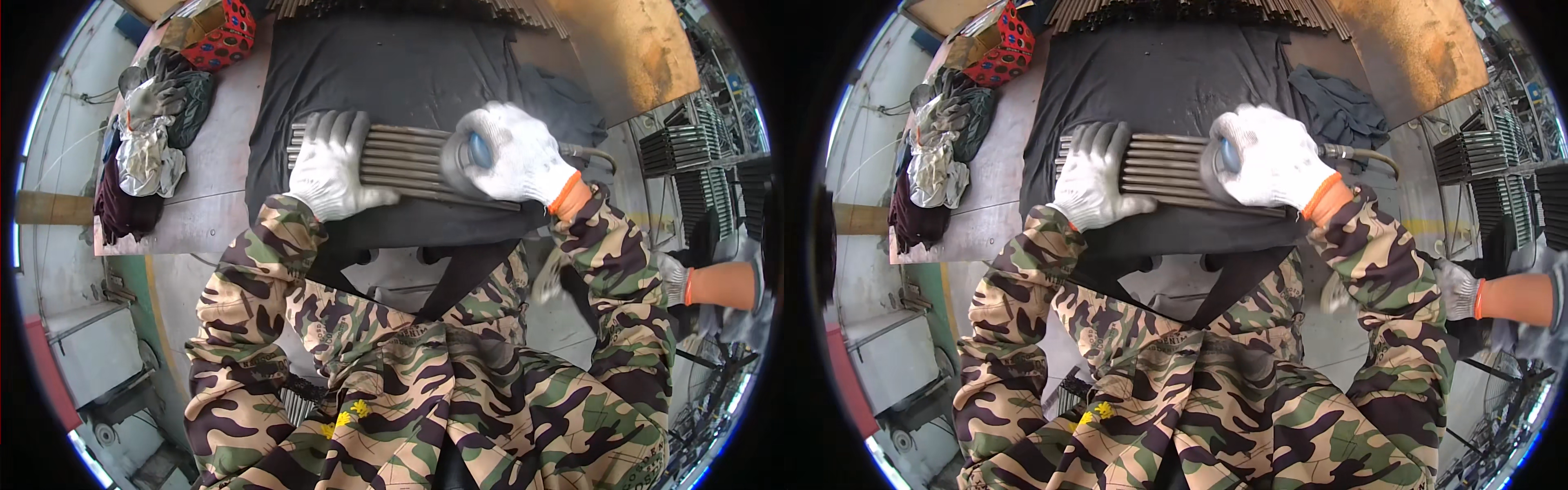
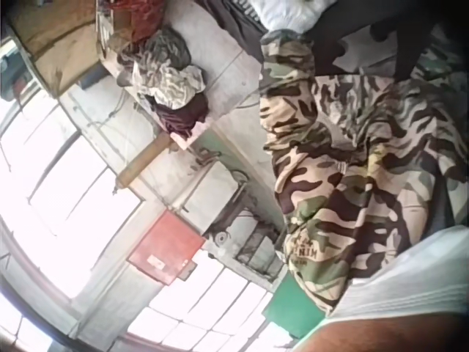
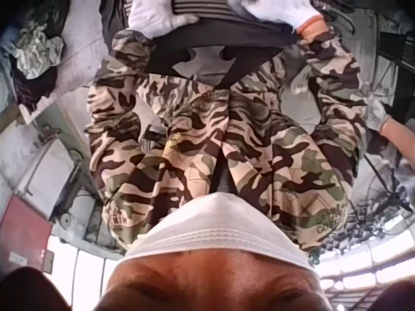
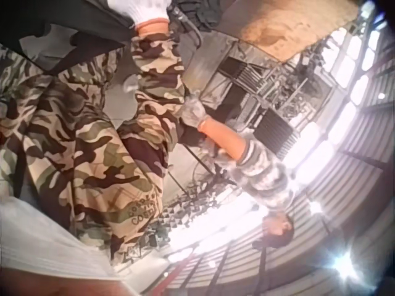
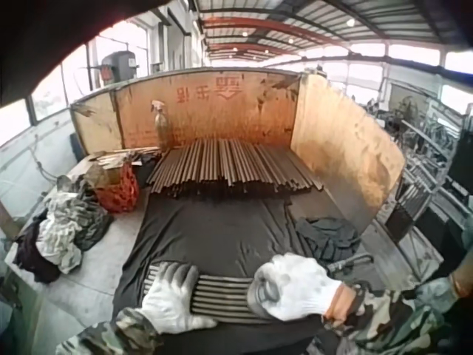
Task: The recorder is sanding or polishing several metal rods on a padded workbench using a hand-held pneumatic sander.
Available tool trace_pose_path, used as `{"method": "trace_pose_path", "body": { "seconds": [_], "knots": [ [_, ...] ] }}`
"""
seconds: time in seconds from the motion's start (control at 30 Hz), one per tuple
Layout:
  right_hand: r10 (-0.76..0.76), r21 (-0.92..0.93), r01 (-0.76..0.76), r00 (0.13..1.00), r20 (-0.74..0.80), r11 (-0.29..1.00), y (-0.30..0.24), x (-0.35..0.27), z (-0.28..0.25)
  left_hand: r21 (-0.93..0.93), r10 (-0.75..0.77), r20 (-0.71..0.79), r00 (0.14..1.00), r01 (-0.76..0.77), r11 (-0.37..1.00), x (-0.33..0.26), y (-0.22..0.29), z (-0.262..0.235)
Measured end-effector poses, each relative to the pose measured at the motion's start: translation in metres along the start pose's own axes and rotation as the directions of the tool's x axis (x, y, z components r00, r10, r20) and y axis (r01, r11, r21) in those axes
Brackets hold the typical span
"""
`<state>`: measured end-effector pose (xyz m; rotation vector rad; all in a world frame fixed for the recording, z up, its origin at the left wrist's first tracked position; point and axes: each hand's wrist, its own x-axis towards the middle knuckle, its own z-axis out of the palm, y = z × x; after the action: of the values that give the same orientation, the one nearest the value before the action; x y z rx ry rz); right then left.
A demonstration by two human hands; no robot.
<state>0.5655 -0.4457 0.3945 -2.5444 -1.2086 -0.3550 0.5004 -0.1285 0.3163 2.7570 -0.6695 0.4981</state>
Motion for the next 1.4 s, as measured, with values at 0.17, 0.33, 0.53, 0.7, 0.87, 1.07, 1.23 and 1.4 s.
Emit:
{"method": "trace_pose_path", "body": {
  "seconds": [0.17,0.33,0.53,0.7,0.87,1.07,1.23,1.4],
  "knots": [
    [0.009,-0.01,-0.008,0.999,0.032,1.0,0.0,-0.002,-0.004,0.076,-0.125,0.051,0.991,0.121,0.99,-0.002,0.013,-0.007],
    [0.053,-0.005,-0.053,0.996,0.066,0.999,0.002,-0.006,-0.008,0.102,-0.187,0.081,0.979,0.178,0.979,0.006,0.024,-0.009],
    [0.083,-0.004,-0.084,0.989,0.123,0.996,0.009,-0.02,-0.015,0.145,-0.141,-0.004,0.99,0.14,0.98,0.001,0.017,0.004],
    [0.011,0.024,-0.014,0.989,0.145,1.0,0.007,-0.035,-0.021,0.144,-0.158,-0.028,0.987,0.161,0.976,0.004,0.02,-0.001],
    [0.073,-0.024,-0.069,0.976,0.208,0.997,0.002,-0.019,-0.02,0.114,-0.186,-0.074,0.98,0.193,0.974,0.01,0.021,0.003],
    [0.035,-0.012,-0.033,0.987,0.158,0.999,-0.022,-0.001,-0.007,0.102,-0.248,-0.116,0.962,0.259,0.96,0.015,0.021,0.013],
    [0.012,-0.034,-0.008,0.993,0.114,0.999,-0.026,0.034,0.012,0.123,-0.299,-0.251,0.921,0.337,0.933,0.015,0.021,0.036],
    [0.037,-0.011,-0.036,0.989,0.146,0.999,-0.045,0.048,0.015,0.055,-0.202,-0.221,0.954,0.219,0.974,0.007,-0.021,0.012]
  ]
}}
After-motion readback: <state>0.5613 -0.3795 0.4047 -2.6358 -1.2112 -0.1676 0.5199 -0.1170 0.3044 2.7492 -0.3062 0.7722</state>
